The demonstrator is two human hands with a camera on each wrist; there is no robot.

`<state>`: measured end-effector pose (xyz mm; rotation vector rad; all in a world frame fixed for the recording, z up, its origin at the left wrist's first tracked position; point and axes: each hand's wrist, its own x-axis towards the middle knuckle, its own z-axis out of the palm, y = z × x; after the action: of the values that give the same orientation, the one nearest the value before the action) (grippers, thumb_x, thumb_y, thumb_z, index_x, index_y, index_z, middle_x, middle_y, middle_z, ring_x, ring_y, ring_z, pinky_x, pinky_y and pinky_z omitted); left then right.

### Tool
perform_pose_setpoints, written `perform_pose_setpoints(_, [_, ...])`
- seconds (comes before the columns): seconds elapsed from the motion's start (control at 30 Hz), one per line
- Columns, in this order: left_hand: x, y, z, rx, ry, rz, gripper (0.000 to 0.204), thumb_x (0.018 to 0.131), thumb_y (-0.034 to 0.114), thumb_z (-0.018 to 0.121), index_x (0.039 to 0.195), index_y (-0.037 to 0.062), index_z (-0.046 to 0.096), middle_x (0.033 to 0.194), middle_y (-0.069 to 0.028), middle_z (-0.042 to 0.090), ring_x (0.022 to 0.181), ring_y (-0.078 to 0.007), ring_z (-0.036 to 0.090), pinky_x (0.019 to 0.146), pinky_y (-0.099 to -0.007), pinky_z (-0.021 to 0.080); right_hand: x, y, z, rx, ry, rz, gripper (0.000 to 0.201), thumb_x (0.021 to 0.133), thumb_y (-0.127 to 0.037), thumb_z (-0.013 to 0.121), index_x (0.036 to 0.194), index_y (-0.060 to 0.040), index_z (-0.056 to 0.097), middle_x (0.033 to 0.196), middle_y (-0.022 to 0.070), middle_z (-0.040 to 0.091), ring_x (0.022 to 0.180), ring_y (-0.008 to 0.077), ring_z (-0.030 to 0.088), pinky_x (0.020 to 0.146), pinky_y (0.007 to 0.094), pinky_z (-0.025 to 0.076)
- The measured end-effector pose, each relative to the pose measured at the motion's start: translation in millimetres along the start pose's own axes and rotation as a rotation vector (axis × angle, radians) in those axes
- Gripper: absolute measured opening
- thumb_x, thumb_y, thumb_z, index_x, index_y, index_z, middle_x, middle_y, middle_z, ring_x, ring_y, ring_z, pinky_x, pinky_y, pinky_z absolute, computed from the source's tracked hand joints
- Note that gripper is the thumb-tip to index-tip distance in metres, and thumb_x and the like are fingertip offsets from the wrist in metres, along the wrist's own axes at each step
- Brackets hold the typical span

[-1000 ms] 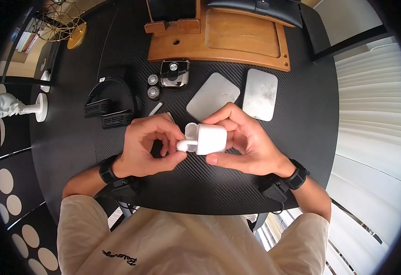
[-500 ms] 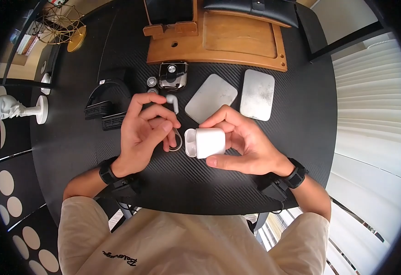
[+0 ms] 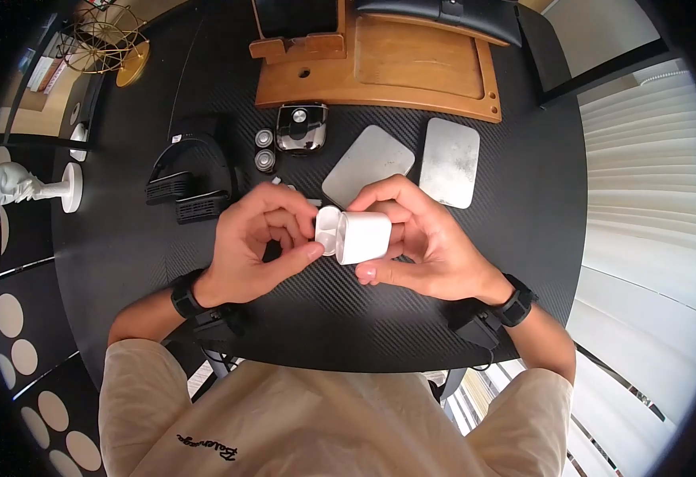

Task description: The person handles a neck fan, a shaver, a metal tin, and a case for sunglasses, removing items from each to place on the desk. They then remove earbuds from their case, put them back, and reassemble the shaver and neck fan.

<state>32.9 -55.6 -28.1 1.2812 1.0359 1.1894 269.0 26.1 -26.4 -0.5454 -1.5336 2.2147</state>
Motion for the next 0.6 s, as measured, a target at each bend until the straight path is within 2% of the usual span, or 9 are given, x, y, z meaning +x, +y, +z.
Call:
perform_pose_setpoints(0.13, [-0.5,-1.9,-0.1,-0.012,0.014,0.003,0.032,0.085,-0.003,0.073,0.113,0.0007,0.057,0.085,-0.0023,0.063,0.069,-0.0021,0.061,0.054,-0.0155,0.043,-0.4,-0.5,0.1,-0.013,0.003,-0.001,0.057,0.084,0.005,0.075,0.131,-0.0038,0.045,0.116,0.0093,0.066,0.104,0.0134,0.064,0.085,0.0285,0.057])
perform_pose_setpoints(0.2, [-0.8,-0.8,-1.3,-0.025,0.02,-0.048,0.029,0.088,-0.003,0.069,0.114,0.0007,0.057,0.082,-0.0014,0.063,0.07,-0.0021,0.061,0.055,-0.0164,0.042,-0.8,-2.5,1.1,-0.004,0.005,0.007,0.056,0.084,0.004,0.075,0.131,-0.0037,0.046,0.115,0.009,0.066,0.103,0.013,0.065,0.083,0.0276,0.058])
perform_pose_setpoints(0.27, [-0.1,1.9,-1.4,-0.04,0.033,-0.037,0.025,0.09,-0.004,0.067,0.113,0.0004,0.057,0.08,-0.0007,0.062,0.069,-0.0016,0.06,0.055,-0.0164,0.042,-1.4,-5.1,2.6,-0.191,-0.025,0.022,0.054,0.084,0.003,0.076,0.13,-0.0031,0.048,0.111,0.0085,0.068,0.097,0.0119,0.066,0.077,0.0262,0.058])
perform_pose_setpoints(0.3, [0.1,2.9,-1.9,-0.055,0.051,-0.03,0.021,0.092,-0.004,0.065,0.112,0.0002,0.057,0.078,0.0001,0.061,0.068,-0.0011,0.058,0.056,-0.0164,0.041,-1.4,0.2,4.2,-0.35,0.017,-0.079,0.052,0.082,-0.003,0.08,0.127,-0.004,0.054,0.094,0.006,0.071,0.078,0.0091,0.068,0.063,0.0235,0.055])
perform_pose_setpoints(0.33, [0.5,2.9,-2.9,-0.053,0.051,-0.029,0.021,0.092,-0.004,0.065,0.112,0.0002,0.057,0.078,0.0001,0.061,0.068,-0.0011,0.058,0.056,-0.0164,0.041,-3.0,-3.4,4.0,-0.35,0.016,-0.081,0.052,0.082,-0.003,0.08,0.127,-0.004,0.054,0.094,0.006,0.071,0.078,0.0091,0.068,0.063,0.0235,0.055])
perform_pose_setpoints(0.4, [0.0,1.1,-5.1,-0.082,0.085,-0.009,0.015,0.095,-0.004,0.061,0.109,-0.0003,0.058,0.077,0.0013,0.06,0.064,-0.0001,0.054,0.055,-0.0164,0.039,-6.5,-12.6,2.0,-0.732,-0.035,-0.08,0.052,0.079,-0.008,0.083,0.126,-0.006,0.059,0.075,0.0038,0.068,0.057,0.0088,0.064,0.052,0.0234,0.05])
perform_pose_setpoints(0.43, [-0.5,0.5,-5.6,-0.085,0.09,-0.013,0.015,0.095,-0.004,0.061,0.109,-0.0003,0.058,0.077,0.0013,0.06,0.064,-0.0001,0.054,0.055,-0.0164,0.039,-5.7,-10.6,3.9,-0.753,0.012,-0.138,0.05,0.078,-0.012,0.084,0.124,-0.0079,0.063,0.059,0.0016,0.061,0.045,0.0099,0.057,0.046,0.0239,0.043])
perform_pose_setpoints(0.6, [-0.6,4.2,-6.0,-0.112,0.077,-0.057,0.01,0.097,-0.003,0.059,0.107,-0.0006,0.059,0.075,0.0019,0.059,0.062,0.0012,0.05,0.054,-0.0171,0.037,-3.3,-12.5,-2.4,-0.846,0.05,-0.185,0.049,0.076,-0.006,0.084,0.121,-0.0036,0.064,0.049,-0.0018,0.054,0.041,0.0061,0.05,0.044,0.0224,0.034])
